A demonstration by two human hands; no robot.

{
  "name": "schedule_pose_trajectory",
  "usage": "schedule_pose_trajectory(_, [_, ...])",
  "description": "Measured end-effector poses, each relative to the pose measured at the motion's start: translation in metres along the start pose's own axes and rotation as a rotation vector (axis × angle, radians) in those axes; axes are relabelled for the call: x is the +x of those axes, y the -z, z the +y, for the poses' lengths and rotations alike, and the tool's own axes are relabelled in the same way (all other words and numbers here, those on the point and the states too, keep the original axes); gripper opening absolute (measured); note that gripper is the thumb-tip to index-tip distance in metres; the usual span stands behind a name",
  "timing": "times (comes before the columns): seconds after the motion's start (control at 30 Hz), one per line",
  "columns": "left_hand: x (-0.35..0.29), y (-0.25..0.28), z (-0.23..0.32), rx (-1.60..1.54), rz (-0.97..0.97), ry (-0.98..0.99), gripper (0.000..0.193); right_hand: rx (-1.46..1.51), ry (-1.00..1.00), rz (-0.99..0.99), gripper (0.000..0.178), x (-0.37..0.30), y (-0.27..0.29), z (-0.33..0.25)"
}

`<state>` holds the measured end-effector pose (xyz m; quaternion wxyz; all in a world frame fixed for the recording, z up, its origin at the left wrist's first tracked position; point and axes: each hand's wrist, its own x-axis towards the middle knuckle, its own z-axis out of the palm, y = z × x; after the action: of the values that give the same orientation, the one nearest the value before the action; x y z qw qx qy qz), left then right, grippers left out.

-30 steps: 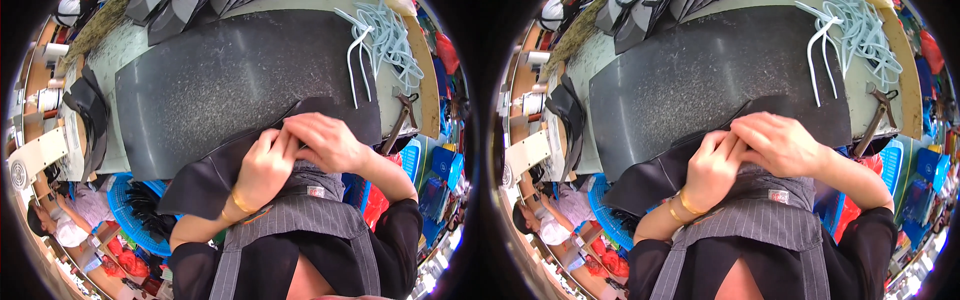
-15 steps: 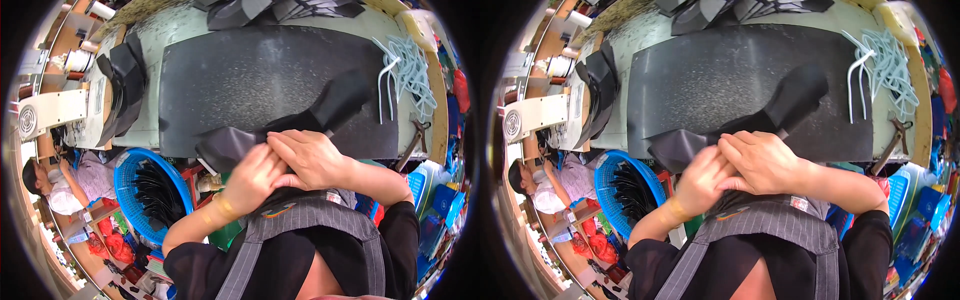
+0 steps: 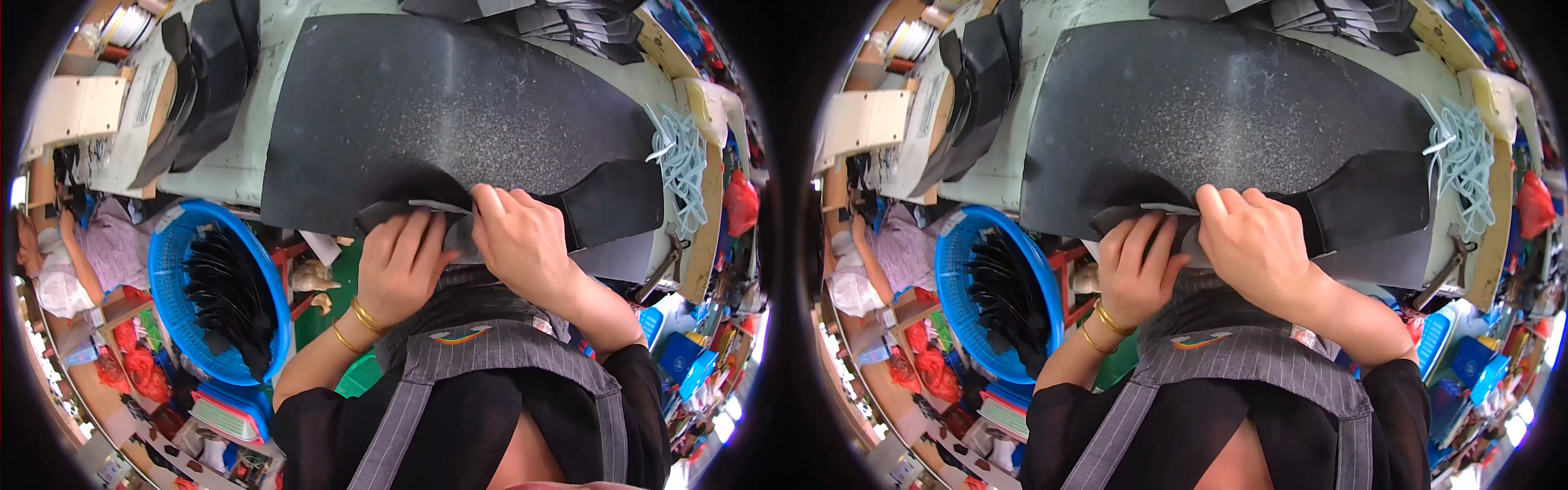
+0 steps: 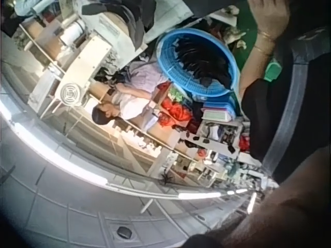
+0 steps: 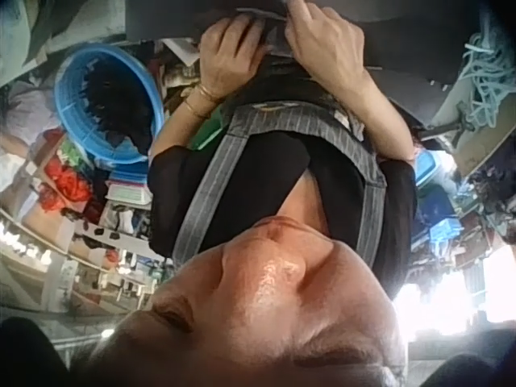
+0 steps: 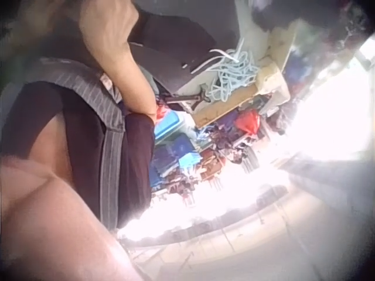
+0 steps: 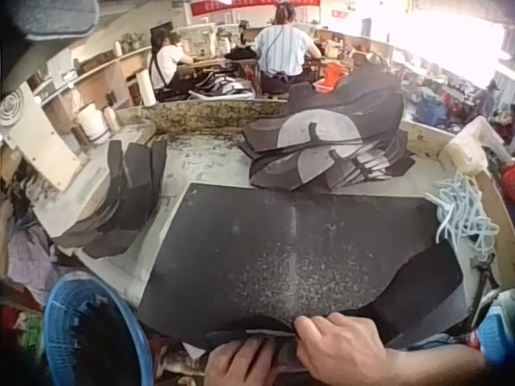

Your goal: Applying adhesive strips and folding the edges of leather shoe upper components at a factory workbench.

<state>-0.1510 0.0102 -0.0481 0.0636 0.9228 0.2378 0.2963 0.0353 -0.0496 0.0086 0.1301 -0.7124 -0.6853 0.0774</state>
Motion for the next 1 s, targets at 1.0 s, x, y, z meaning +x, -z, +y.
schedule_pose_trajectory(1.0, [0.065,0.023,-0.095,-0.471,-0.366,-0.069,0.038,-0.033,0.296,0.12,0.074,-0.004,-0.046,-0.012])
